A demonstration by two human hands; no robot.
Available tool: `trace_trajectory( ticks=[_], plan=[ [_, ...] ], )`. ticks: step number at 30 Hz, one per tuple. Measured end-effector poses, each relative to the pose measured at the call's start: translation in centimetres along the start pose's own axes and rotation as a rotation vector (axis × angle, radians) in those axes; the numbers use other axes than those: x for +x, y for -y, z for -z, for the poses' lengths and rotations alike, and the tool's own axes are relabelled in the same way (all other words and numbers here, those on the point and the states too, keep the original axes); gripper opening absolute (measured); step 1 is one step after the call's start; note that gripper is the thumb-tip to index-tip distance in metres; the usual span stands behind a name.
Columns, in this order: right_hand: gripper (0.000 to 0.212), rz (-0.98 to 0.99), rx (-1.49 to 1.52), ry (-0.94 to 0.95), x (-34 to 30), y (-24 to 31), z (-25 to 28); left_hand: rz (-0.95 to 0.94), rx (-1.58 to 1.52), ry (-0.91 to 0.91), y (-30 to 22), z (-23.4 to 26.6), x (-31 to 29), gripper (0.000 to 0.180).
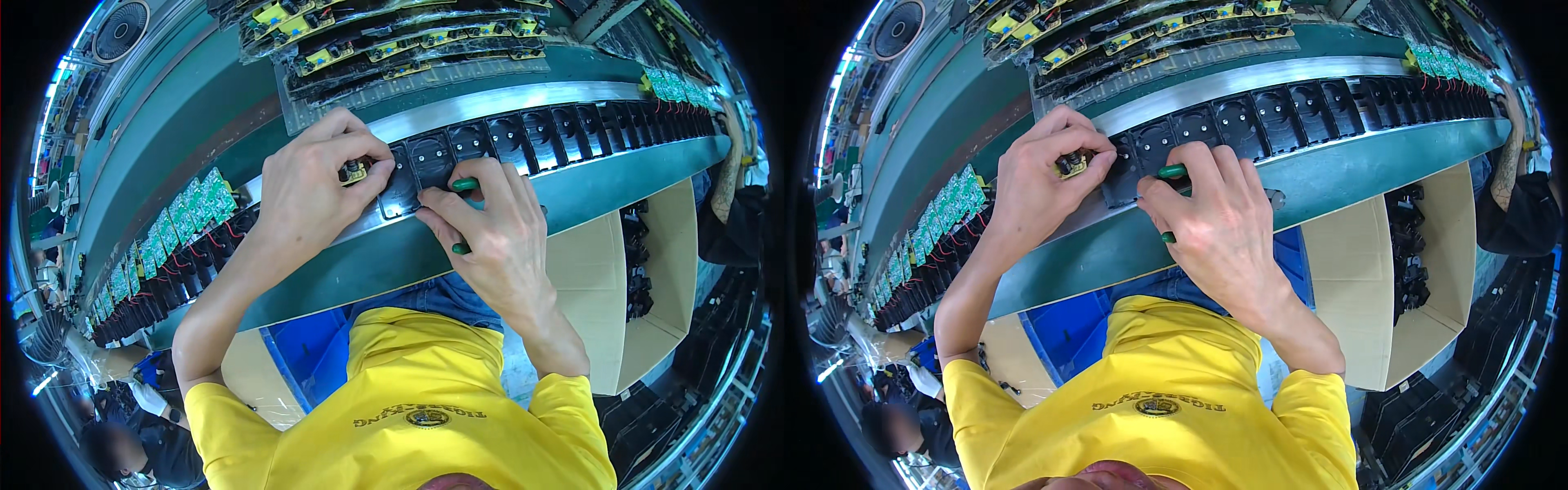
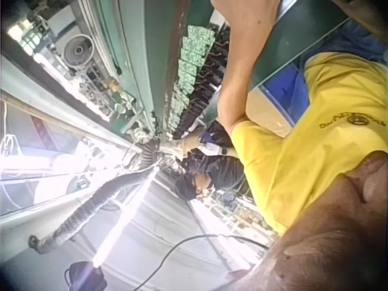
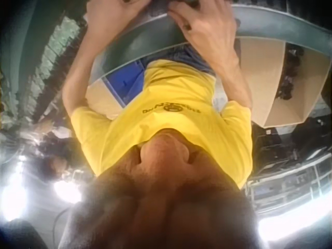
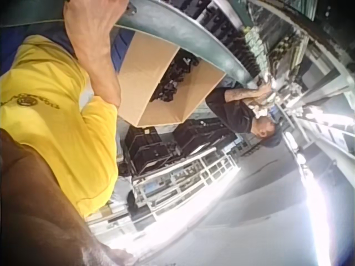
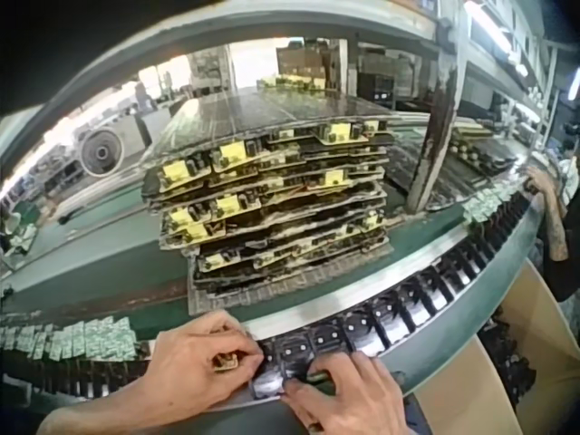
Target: Manually assemble electronic components on circuit boards on a production line.
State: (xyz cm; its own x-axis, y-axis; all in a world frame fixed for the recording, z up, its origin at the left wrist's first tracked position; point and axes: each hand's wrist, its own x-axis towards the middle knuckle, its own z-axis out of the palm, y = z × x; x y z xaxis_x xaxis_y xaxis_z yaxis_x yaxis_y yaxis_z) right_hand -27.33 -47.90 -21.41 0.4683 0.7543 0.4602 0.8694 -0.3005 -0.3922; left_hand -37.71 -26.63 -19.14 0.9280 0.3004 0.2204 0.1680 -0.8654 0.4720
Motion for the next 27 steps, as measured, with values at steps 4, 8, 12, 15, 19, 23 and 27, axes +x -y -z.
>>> trace_trajectory(
  ticks=[4,8,12,15,19,23,27],
  plan=[
    [0.015,-0.01,-0.007,0.004,0.0,0.0,0.1,-0.034,0.058,0.0,-0.1,-0.1,0.1,0.005],
    [0.016,-0.011,0.007,0.008,0.0,-0.1,0.0,-0.122,0.141,-0.027,0.1,-0.3,0.3,0.004],
    [0.016,-0.006,-0.005,0.003,0.1,0.1,-0.2,-0.218,0.232,-0.077,0.2,-0.6,0.3,0.003],
    [0.024,0.028,-0.014,0.021,0.5,0.3,0.0,-0.208,0.267,-0.085,0.0,-1.1,0.1,0.005],
    [0.053,-0.016,0.19,0.036,1.5,1.1,1.6,-0.189,0.296,-0.118,-0.4,-1.5,-0.3,0.004],
    [0.038,-0.312,1.133,-0.102,4.9,2.2,3.4,-0.092,0.325,-0.074,-1.4,-1.6,-0.5,0.006],
    [0.039,-0.279,1.621,-0.175,8.9,1.9,-0.6,-0.075,0.308,-0.014,-1.3,-1.0,-0.5,0.005]
  ],
)
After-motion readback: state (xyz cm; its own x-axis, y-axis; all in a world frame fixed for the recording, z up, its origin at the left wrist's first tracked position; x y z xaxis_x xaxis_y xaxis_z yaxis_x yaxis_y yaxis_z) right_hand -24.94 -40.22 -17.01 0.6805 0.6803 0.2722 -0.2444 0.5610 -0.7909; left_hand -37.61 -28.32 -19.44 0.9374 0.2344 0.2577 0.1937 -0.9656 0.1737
